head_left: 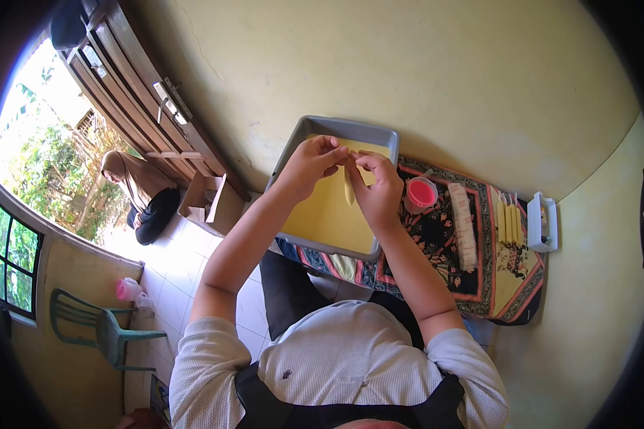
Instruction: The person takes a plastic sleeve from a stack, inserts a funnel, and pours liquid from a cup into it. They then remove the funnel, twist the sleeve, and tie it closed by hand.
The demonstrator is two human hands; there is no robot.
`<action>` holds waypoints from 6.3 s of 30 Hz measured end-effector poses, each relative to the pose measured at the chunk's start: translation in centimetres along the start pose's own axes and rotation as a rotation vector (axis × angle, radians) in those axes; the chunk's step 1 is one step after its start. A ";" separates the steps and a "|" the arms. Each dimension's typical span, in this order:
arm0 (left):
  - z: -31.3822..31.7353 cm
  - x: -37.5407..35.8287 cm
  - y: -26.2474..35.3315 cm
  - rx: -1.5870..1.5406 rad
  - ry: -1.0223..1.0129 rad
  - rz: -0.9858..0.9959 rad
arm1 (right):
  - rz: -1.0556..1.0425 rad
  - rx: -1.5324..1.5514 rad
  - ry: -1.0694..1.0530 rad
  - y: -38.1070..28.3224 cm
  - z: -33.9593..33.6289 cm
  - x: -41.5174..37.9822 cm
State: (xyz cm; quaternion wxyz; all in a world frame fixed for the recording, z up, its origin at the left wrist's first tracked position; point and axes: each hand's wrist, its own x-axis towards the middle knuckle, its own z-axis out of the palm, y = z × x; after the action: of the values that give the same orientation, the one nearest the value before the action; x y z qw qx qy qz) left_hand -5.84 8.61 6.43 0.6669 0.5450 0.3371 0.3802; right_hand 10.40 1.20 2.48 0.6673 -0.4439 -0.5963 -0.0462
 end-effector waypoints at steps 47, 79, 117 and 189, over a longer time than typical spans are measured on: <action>1.0 -4.9 2.1 0.807 -0.057 0.889 | 0.184 0.354 -0.256 -1.7 -4.0 1.5; 1.4 -5.3 3.1 0.848 0.020 0.717 | 0.067 0.253 -0.300 -2.0 -3.8 2.2; 1.7 -6.0 2.6 1.185 0.051 1.285 | 0.039 0.224 -0.143 -3.1 -3.2 0.8; 2.1 -6.2 2.2 0.621 -0.072 0.520 | -0.037 0.296 -0.256 -2.9 -4.5 1.1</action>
State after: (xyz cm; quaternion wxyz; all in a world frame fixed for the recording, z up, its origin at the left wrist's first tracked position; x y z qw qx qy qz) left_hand -7.31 2.40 9.17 0.3638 0.8005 0.2631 0.3969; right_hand 12.41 -2.98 5.39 0.6428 -0.3322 -0.6848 0.0865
